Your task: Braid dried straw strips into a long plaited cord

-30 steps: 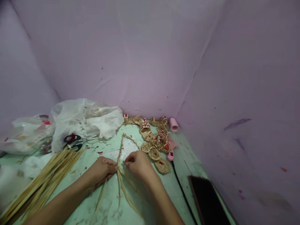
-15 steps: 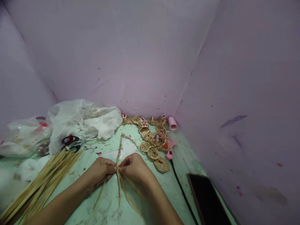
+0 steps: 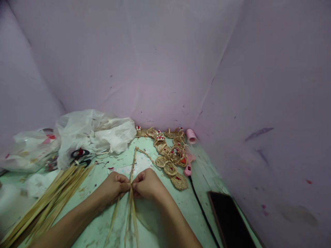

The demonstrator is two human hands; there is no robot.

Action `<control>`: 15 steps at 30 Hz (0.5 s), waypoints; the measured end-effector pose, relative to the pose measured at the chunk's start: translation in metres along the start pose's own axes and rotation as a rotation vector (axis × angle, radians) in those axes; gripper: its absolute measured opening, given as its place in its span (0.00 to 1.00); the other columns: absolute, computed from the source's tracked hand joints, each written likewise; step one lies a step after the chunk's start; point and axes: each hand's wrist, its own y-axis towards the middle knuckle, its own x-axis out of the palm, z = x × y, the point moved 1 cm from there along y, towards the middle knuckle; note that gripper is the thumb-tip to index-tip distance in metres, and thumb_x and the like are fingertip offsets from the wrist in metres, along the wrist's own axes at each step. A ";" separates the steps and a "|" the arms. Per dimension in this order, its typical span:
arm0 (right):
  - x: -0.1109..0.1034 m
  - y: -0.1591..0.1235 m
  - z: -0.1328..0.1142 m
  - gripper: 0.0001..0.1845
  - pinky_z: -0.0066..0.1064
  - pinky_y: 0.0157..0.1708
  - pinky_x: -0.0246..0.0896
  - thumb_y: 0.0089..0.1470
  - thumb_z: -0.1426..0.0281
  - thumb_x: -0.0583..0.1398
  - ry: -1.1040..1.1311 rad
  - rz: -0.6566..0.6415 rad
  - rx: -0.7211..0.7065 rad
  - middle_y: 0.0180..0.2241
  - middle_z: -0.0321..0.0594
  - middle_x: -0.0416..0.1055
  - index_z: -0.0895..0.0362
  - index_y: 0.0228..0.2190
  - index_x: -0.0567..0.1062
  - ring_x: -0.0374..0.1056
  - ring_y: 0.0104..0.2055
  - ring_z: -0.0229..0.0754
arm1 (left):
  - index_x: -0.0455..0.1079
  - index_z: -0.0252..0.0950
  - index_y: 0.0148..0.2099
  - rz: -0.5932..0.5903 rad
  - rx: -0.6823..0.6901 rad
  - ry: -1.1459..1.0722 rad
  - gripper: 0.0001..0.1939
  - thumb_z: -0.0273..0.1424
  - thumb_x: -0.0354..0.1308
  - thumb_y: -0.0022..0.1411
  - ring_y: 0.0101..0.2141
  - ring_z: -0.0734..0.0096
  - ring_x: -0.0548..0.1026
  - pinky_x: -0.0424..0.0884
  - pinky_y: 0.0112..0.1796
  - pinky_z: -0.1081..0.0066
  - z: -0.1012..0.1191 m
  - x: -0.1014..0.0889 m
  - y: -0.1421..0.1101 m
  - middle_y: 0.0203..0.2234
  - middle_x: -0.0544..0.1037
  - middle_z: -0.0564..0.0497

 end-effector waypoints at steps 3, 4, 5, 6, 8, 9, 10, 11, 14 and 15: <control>-0.001 0.003 0.001 0.03 0.23 0.15 0.47 0.32 0.79 0.57 0.069 0.019 -0.075 0.09 0.30 0.60 0.61 0.14 0.68 0.53 0.12 0.29 | 0.59 0.33 0.13 -0.044 -0.026 -0.071 0.09 0.31 0.51 0.39 0.08 0.85 0.48 0.39 0.13 0.76 0.003 -0.004 -0.001 0.05 0.57 0.58; -0.001 0.005 0.002 0.04 0.22 0.15 0.45 0.32 0.79 0.59 0.080 0.042 -0.106 0.09 0.29 0.59 0.61 0.14 0.67 0.50 0.12 0.27 | 0.59 0.33 0.14 -0.059 -0.031 -0.094 0.09 0.32 0.52 0.39 0.07 0.85 0.47 0.38 0.13 0.76 0.003 -0.005 -0.002 0.05 0.58 0.58; 0.000 0.006 0.003 0.05 0.22 0.14 0.43 0.31 0.79 0.60 0.088 0.062 -0.133 0.09 0.28 0.58 0.61 0.14 0.67 0.49 0.12 0.26 | 0.60 0.33 0.14 -0.070 -0.031 -0.113 0.10 0.33 0.53 0.38 0.07 0.85 0.47 0.38 0.12 0.76 0.004 -0.006 -0.002 0.05 0.58 0.58; 0.000 0.006 0.003 0.06 0.22 0.15 0.43 0.31 0.79 0.60 0.096 0.076 -0.146 0.09 0.28 0.57 0.61 0.14 0.66 0.48 0.12 0.26 | 0.59 0.33 0.14 -0.078 -0.023 -0.127 0.10 0.33 0.53 0.38 0.07 0.85 0.47 0.37 0.12 0.76 0.005 -0.006 -0.003 0.06 0.58 0.58; 0.001 0.006 0.003 0.07 0.21 0.15 0.45 0.33 0.79 0.59 0.116 0.077 -0.117 0.10 0.28 0.57 0.61 0.14 0.64 0.50 0.13 0.26 | 0.59 0.33 0.14 -0.086 -0.003 -0.138 0.11 0.34 0.54 0.38 0.08 0.86 0.47 0.38 0.13 0.77 0.006 -0.006 -0.004 0.06 0.58 0.58; 0.002 0.005 0.002 0.08 0.21 0.16 0.47 0.34 0.80 0.59 0.126 0.071 -0.089 0.10 0.28 0.57 0.60 0.14 0.63 0.51 0.13 0.26 | 0.59 0.33 0.13 -0.090 0.009 -0.139 0.12 0.35 0.55 0.38 0.08 0.87 0.47 0.38 0.14 0.77 0.006 -0.005 -0.004 0.06 0.58 0.58; 0.003 0.003 0.001 0.08 0.22 0.16 0.49 0.35 0.80 0.58 0.141 0.066 -0.062 0.11 0.28 0.57 0.60 0.15 0.63 0.52 0.13 0.27 | 0.58 0.33 0.13 -0.096 0.022 -0.141 0.13 0.35 0.55 0.38 0.09 0.87 0.47 0.38 0.14 0.77 0.006 -0.005 -0.005 0.06 0.57 0.58; 0.004 0.001 0.000 0.08 0.22 0.17 0.51 0.36 0.81 0.58 0.166 0.056 -0.033 0.11 0.28 0.58 0.60 0.17 0.62 0.54 0.14 0.28 | 0.58 0.33 0.13 -0.101 0.032 -0.142 0.13 0.36 0.55 0.38 0.09 0.87 0.47 0.39 0.14 0.77 0.006 -0.004 -0.005 0.06 0.56 0.59; 0.007 -0.003 -0.003 0.07 0.25 0.20 0.57 0.38 0.80 0.57 0.308 -0.042 0.069 0.13 0.30 0.62 0.59 0.21 0.62 0.60 0.16 0.31 | 0.58 0.32 0.13 -0.118 0.061 -0.156 0.13 0.35 0.56 0.38 0.11 0.85 0.51 0.42 0.16 0.77 0.004 -0.002 -0.003 0.07 0.59 0.57; 0.008 -0.004 -0.004 0.07 0.26 0.21 0.59 0.39 0.79 0.56 0.356 -0.088 0.097 0.14 0.31 0.63 0.59 0.22 0.62 0.61 0.17 0.32 | 0.58 0.32 0.13 -0.128 0.075 -0.163 0.13 0.35 0.56 0.38 0.11 0.84 0.53 0.43 0.16 0.77 0.003 -0.002 -0.002 0.08 0.61 0.55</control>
